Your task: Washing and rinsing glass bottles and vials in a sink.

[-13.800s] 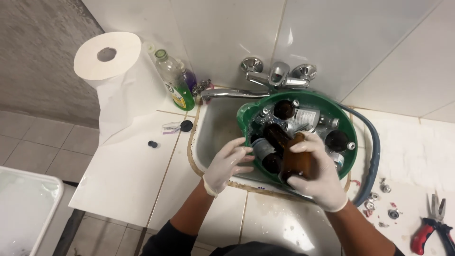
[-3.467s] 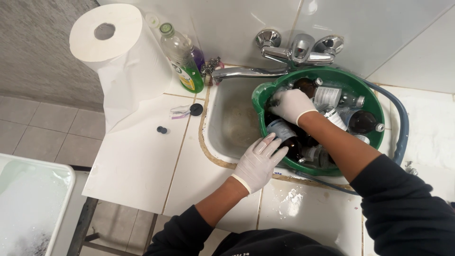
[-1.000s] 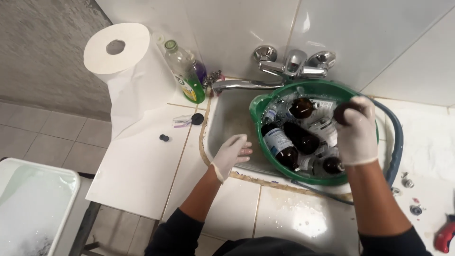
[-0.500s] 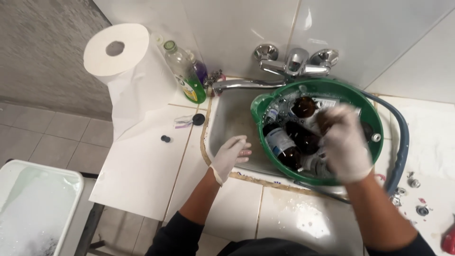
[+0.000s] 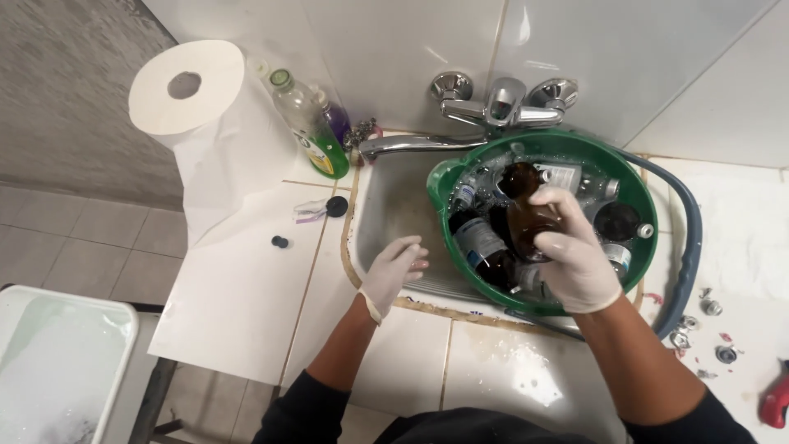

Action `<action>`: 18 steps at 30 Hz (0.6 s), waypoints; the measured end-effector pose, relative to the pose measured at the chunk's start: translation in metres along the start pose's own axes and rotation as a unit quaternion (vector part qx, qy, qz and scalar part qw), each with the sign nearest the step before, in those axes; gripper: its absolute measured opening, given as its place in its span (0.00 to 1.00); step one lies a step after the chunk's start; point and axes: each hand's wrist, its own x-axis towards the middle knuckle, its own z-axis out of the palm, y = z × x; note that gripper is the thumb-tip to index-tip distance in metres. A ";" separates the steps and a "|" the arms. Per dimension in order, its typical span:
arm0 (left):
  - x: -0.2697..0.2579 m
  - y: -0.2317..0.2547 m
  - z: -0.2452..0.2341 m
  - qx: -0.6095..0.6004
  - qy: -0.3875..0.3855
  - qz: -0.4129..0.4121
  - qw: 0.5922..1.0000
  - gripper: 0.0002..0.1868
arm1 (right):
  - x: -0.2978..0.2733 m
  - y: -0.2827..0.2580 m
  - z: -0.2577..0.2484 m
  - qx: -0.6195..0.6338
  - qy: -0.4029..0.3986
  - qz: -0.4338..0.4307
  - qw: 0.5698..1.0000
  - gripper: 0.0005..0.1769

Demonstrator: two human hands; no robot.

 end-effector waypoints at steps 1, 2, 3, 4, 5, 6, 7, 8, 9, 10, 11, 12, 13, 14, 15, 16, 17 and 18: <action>0.003 -0.004 0.002 -0.001 -0.001 -0.002 1.000 0.24 | 0.001 -0.006 0.001 -0.001 0.002 0.002 1.000 0.22; 0.005 -0.006 0.000 0.001 0.006 0.006 1.000 0.23 | 0.001 -0.010 0.005 0.025 0.001 0.003 1.000 0.21; 0.006 -0.008 -0.002 0.003 0.012 0.014 1.000 0.23 | 0.001 -0.014 0.009 0.051 0.001 0.004 0.999 0.19; 0.005 -0.001 0.001 0.003 0.012 0.020 1.000 0.23 | 0.001 -0.012 0.009 0.050 -0.004 -0.001 0.999 0.19; 0.004 0.005 0.004 0.021 0.015 0.024 0.999 0.24 | 0.002 -0.009 0.009 0.044 -0.017 -0.007 0.999 0.19; -0.001 0.006 0.007 0.036 0.020 0.021 0.999 0.24 | -0.002 -0.004 0.008 0.038 -0.028 -0.009 0.999 0.20; -0.003 0.011 0.011 0.034 0.021 0.021 0.999 0.24 | 0.007 -0.004 0.000 0.036 -0.030 -0.007 0.999 0.20; -0.013 0.010 0.011 0.068 0.030 0.021 0.997 0.25 | 0.006 0.001 -0.007 0.049 -0.042 -0.008 0.998 0.19; -0.022 0.011 0.011 0.103 0.039 0.021 0.994 0.25 | 0.006 0.006 -0.014 0.062 -0.054 -0.010 0.997 0.19; -0.021 0.014 0.012 0.102 0.039 0.028 0.994 0.25 | 0.004 -0.002 -0.001 0.061 -0.059 -0.014 0.996 0.19; -0.019 0.018 0.014 0.117 0.042 0.076 0.989 0.27 | 0.002 -0.010 0.013 0.069 -0.075 -0.017 0.995 0.19; -0.022 0.017 0.016 0.131 0.044 0.117 0.984 0.29 | -0.005 -0.017 0.025 0.077 -0.087 -0.014 0.993 0.19; -0.025 0.025 0.022 0.128 0.044 0.117 0.984 0.29 | 0.004 -0.016 0.022 0.075 -0.088 -0.013 0.993 0.19; -0.035 0.028 0.025 0.167 0.063 0.130 0.975 0.32 | 0.006 -0.009 0.018 0.075 -0.086 0.000 0.994 0.20; -0.045 0.032 0.027 0.205 0.081 0.142 0.965 0.36 | 0.008 -0.002 0.015 0.075 -0.083 0.014 0.994 0.22; -0.055 0.047 0.036 0.205 0.084 0.144 0.965 0.36 | 0.007 0.000 0.026 0.075 -0.086 0.014 0.993 0.22; -0.066 0.062 0.044 0.275 0.099 0.212 0.932 0.40 | 0.006 0.002 0.037 0.083 -0.086 0.034 0.992 0.21; -0.077 0.077 0.052 0.342 0.114 0.278 0.890 0.44 | 0.005 0.004 0.047 0.090 -0.086 0.054 0.991 0.20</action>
